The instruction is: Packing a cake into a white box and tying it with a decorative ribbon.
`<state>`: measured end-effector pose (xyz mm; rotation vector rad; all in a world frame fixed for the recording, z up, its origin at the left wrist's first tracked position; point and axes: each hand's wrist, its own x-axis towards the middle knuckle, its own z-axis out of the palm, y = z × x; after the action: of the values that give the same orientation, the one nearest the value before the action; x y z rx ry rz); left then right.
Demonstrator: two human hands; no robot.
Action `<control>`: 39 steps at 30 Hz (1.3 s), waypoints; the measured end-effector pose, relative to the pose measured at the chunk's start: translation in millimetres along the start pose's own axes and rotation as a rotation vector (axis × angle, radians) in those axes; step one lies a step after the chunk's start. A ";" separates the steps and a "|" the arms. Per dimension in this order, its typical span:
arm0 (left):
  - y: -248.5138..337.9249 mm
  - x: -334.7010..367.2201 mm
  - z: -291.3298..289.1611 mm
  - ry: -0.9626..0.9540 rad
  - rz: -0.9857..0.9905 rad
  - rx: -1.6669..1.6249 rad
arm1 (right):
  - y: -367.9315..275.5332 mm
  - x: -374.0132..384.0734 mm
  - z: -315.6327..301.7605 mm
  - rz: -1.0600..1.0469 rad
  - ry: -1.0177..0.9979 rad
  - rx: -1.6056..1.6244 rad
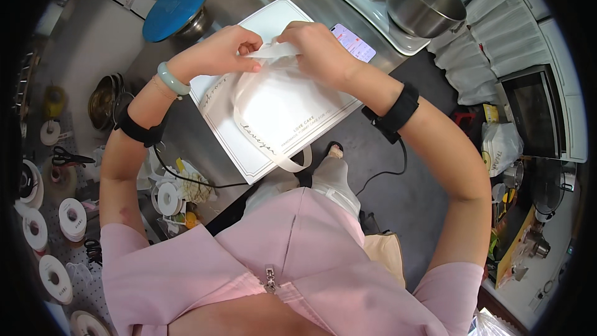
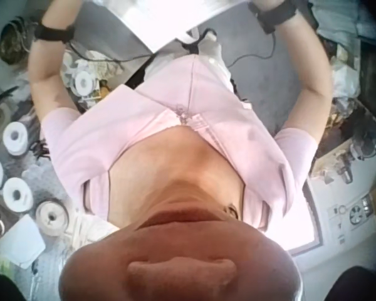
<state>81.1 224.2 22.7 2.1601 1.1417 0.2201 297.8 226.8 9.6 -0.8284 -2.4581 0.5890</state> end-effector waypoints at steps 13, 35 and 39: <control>-8.8 11.3 20.1 -0.053 -0.070 -0.135 | 4.7 -5.9 -2.0 0.135 0.078 0.204; -13.1 14.8 11.8 0.214 -0.141 -0.192 | -9.4 -5.2 6.5 0.111 0.084 0.235; -18.4 14.0 13.1 0.180 -0.141 -0.641 | -10.3 -4.4 12.1 0.109 0.117 0.234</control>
<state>83.0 236.0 -1.0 1.5121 1.1232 0.6333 289.7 213.6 4.1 -0.8781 -2.1985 0.8251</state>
